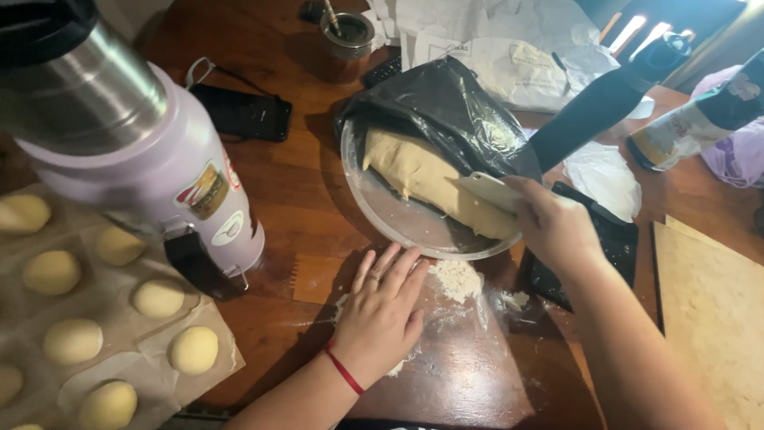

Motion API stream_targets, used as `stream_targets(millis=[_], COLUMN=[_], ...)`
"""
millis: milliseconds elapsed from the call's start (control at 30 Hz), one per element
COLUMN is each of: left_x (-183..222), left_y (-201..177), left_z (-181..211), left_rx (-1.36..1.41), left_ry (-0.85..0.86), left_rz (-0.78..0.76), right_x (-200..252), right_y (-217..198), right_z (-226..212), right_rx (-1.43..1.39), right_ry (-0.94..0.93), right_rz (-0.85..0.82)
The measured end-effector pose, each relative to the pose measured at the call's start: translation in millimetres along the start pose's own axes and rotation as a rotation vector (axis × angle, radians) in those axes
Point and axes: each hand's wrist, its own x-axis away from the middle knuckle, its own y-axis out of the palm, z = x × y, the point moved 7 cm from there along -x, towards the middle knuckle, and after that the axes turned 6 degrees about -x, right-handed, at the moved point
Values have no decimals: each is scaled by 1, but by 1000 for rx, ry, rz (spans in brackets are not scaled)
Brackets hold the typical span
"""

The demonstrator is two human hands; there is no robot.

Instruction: Portioning dough by weight and rolling it into uniform balls for baking

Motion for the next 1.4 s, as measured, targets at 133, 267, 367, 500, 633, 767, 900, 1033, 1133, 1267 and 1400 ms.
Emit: stream_targets(millis=[133,267,367,500,633,767,900,1033,1133,1267,1400], left_x=[1,1,2,2,2,4,0,-3,-4,-4,-4], left_y=[1,0,1,-2,-3,0,-3,-8,-4,-3,1], left_z=[0,0,-1,0,0,0,1,4,5,4,3], left_rx=[-6,8,6,4,5,35,55,35,42,60,70], left_ry=[4,-3,-10,2,-7,-11,-18,-20,-32,-39,-39], left_rz=[38,38,48,52,89,43,50,94,45,28,24], right_x=[7,6,1,-11,-21,-37,-62,-80,-85,-79,-65], right_y=[-1,-14,-41,-43,-4,24,44,43,40,40,39], right_z=[-24,-47,-52,-56,-59,-54,-45,-59,-58,-55,-56], right_rx=[-242,-320,-291,-115,101,171,103,-49,-65,-153,-155], right_ry=[354,183,52,100,-384,-337,-154,-112,181,238,366], right_rz=[-117,-83,98,93,166,128,24,-32,-206,-244,-251])
